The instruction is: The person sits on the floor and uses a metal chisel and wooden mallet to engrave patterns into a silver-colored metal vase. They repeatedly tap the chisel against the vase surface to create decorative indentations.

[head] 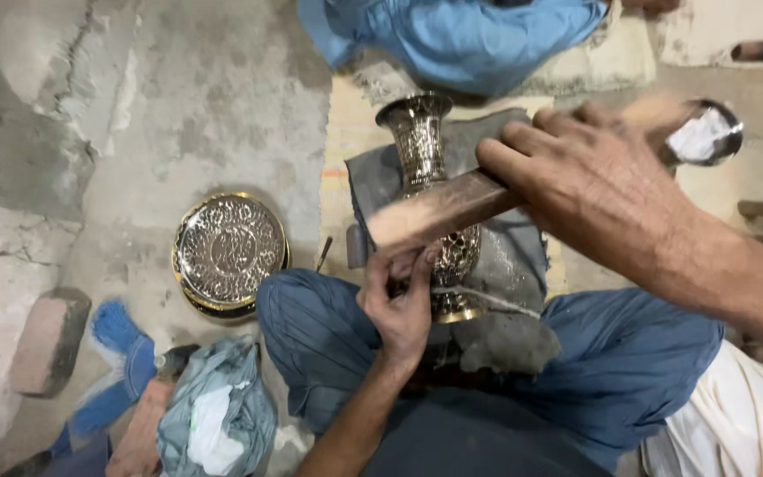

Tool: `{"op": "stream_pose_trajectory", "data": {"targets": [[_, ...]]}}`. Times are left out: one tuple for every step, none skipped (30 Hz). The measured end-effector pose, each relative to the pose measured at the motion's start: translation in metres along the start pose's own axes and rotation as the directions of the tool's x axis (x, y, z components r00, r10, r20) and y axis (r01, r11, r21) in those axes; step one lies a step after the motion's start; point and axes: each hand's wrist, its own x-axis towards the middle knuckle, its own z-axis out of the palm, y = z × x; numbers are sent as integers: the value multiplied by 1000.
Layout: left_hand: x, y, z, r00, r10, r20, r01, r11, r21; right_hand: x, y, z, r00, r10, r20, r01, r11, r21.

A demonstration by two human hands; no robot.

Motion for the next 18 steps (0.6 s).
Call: {"op": "stream_pose_trajectory", "data": {"targets": [[0, -2, 0, 1000, 14, 7, -14, 1000, -1, 0, 0, 2, 1000, 17, -17, -15, 994, 111], [2, -5, 0, 1000, 26, 13, -26, 1000, -1, -1, 1, 3, 999, 35, -31, -28, 975, 222], [2, -7, 1, 999, 33, 20, -33, 999, -1, -3, 0, 4, 999, 14, -51, -9, 996, 89], [1, -8, 1, 1000, 24, 15, -24, 1000, 10, -5, 0, 5, 998, -9, -66, 6, 999, -44], [0, -9, 1, 1000, 13, 9, -13, 1000, 23, -6, -1, 5, 996, -36, -77, 23, 985, -172], [-2, -10, 0, 1000, -1, 5, 1, 999, 41, -7, -2, 6, 998, -14, -68, 14, 1000, 6], [-3, -10, -1, 1000, -9, 18, 9, 1000, 2, -8, -3, 6, 998, 10, -56, 1, 983, 184], [-3, -9, -1, 999, -13, 30, 15, 999, -39, -8, -4, 5, 999, 31, -43, -14, 936, 352], [-3, -8, -1, 999, -17, 41, 20, 997, -79, -9, -5, 5, 999, 11, -45, -3, 984, 180], [-3, -7, -2, 999, -17, 31, 18, 1000, -25, -8, -5, 5, 999, -5, -46, 5, 1000, 1], [-2, -5, -2, 1000, -13, 19, 13, 1000, 28, -8, -5, 4, 999, -21, -47, 12, 983, -182], [-1, -3, -2, 1000, -9, 5, 9, 997, 82, -7, -5, 3, 998, -9, -60, 7, 999, -33], [0, 0, -2, 1000, -20, 19, 20, 1000, 0, -7, -5, 2, 998, 6, -65, 2, 993, 121], [0, 2, -2, 999, -31, 35, 34, 996, -81, -6, -5, 1, 997, 23, -68, -4, 962, 274], [2, 4, -2, 998, -35, 47, 43, 986, -163, -6, -5, 0, 998, -4, -64, 11, 994, 105], [3, 5, -1, 999, -20, 38, 24, 993, -118, -7, -5, -1, 998, -31, -54, 27, 998, -65], [3, 6, -1, 999, -10, 33, 12, 997, -73, -7, -4, -2, 998, -54, -35, 44, 972, -229], [2, 6, -2, 1000, -2, 30, 3, 1000, -26, -8, -5, -2, 1000, -24, -19, 21, 988, -152]]}}
